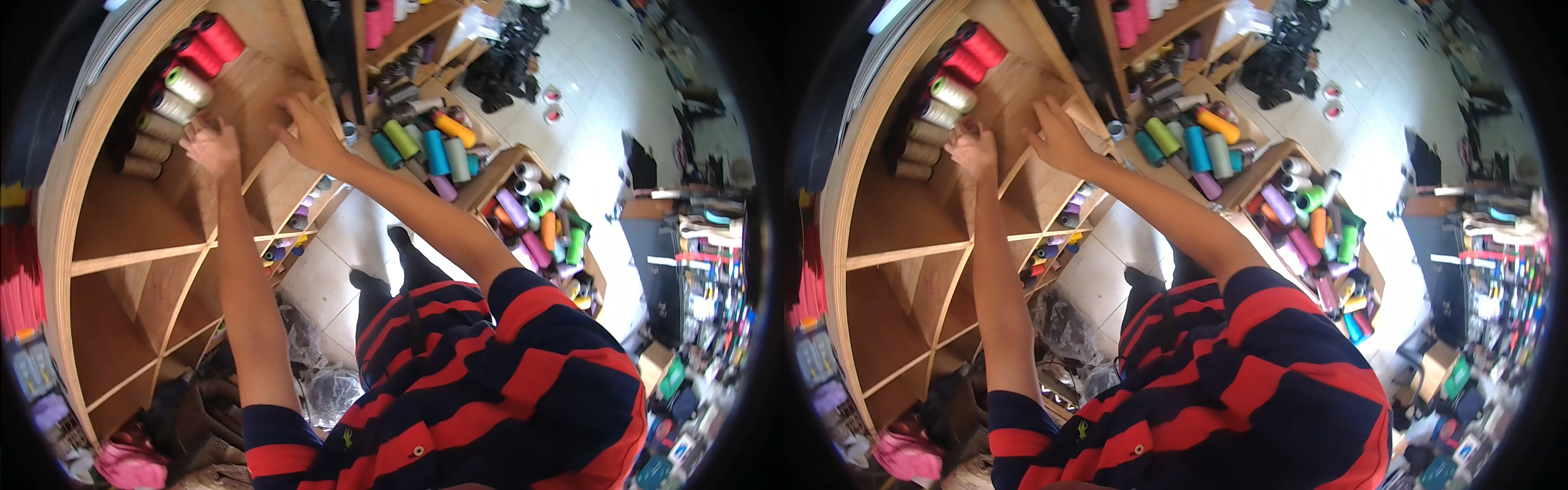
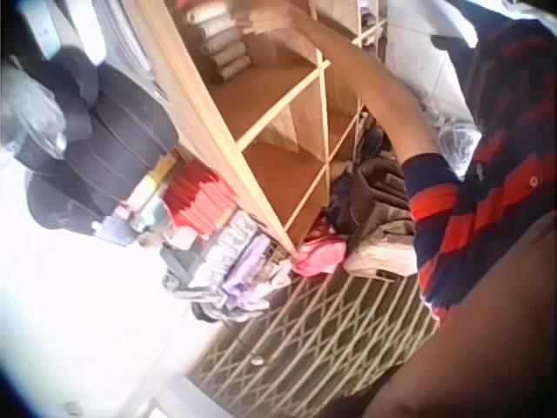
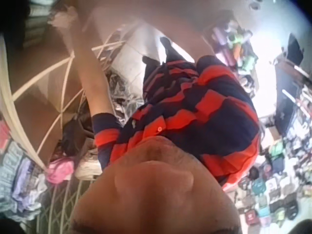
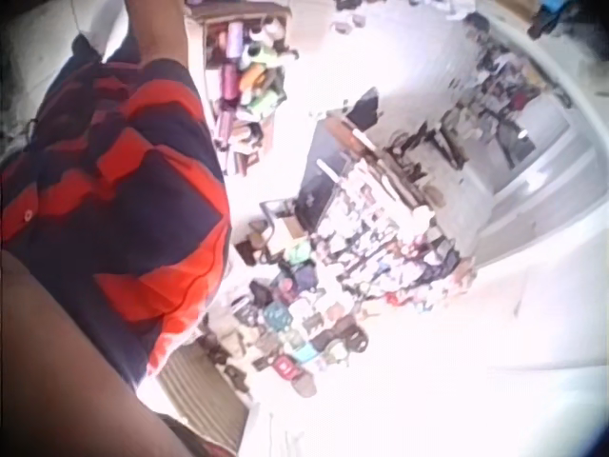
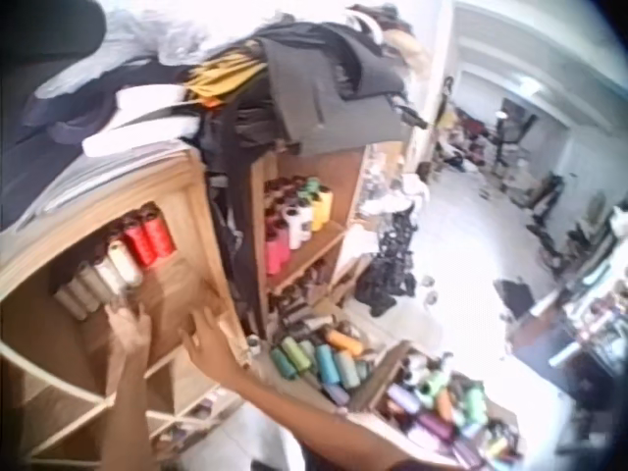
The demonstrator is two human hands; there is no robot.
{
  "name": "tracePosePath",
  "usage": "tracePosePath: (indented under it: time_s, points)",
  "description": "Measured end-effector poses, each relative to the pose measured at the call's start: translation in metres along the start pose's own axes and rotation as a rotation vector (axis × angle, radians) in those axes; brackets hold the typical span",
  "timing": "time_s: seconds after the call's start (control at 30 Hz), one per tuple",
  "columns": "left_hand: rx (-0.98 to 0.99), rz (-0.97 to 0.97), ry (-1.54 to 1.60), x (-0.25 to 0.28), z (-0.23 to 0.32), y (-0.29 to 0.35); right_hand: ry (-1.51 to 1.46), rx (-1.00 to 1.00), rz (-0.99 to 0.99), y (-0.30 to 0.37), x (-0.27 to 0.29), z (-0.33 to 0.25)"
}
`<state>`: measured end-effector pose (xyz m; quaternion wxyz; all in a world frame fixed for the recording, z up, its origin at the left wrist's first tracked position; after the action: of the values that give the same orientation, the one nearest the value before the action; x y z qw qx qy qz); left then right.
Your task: The person picks up several large thread spools from cardboard boxes on the floor and places them onto a wooden shelf.
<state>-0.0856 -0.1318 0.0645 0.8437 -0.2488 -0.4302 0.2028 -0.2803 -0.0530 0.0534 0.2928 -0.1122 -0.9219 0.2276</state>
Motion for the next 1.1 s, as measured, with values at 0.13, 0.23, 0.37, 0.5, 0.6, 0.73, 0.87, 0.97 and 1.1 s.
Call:
tracePosePath:
  time_s: [0.13, 0.23, 0.37, 0.5, 0.6, 0.73, 0.87, 0.97, 1.1]
  points:
    - [-0.155, -0.085, -0.086, -0.001, 0.034, 0.003, 0.109, -0.018, 0.044, 0.096, 0.084, 0.006]
    - [-0.256, -0.142, -0.111, -0.016, 0.059, 0.006, 0.206, -0.290, 0.030, 0.191, 0.136, 0.068]
    - [-0.371, -0.211, 0.028, -0.021, 0.056, 0.009, 0.267, -0.598, 0.001, 0.315, 0.193, 0.112]
    - [-0.409, -0.282, 0.149, -0.019, 0.060, 0.025, 0.231, -0.905, 0.151, 0.424, 0.252, 0.132]
    - [-0.490, -0.237, 0.213, -0.004, 0.115, 0.063, 0.293, -0.891, 0.220, 0.473, 0.294, 0.134]
    - [-0.546, -0.325, 0.394, -0.012, 0.220, 0.160, 0.347, -0.944, 0.288, 0.506, 0.349, 0.139]
    - [-0.329, -0.711, 0.708, -0.077, 0.307, 0.293, 0.751, -0.824, 0.478, 0.516, 0.433, 0.134]
    - [-0.554, -0.976, 0.785, -0.113, 0.398, 0.383, 1.076, -0.974, 0.627, 0.525, 0.493, 0.142]
    - [-0.681, -1.124, 0.789, -0.152, 0.490, 0.448, 1.093, -1.207, 0.402, 0.535, 0.510, 0.197]
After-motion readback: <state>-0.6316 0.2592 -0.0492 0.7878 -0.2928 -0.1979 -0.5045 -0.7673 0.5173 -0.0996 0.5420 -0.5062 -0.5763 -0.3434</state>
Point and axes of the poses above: each hand's wrist, its own y-axis away from the middle knuckle, its own x-axis out of the back of the hand, z = x × y, the point moved 10 cm from there along -y, towards the middle knuckle, and after that the axes turned 14 degrees about y, right-handed, at the moved point
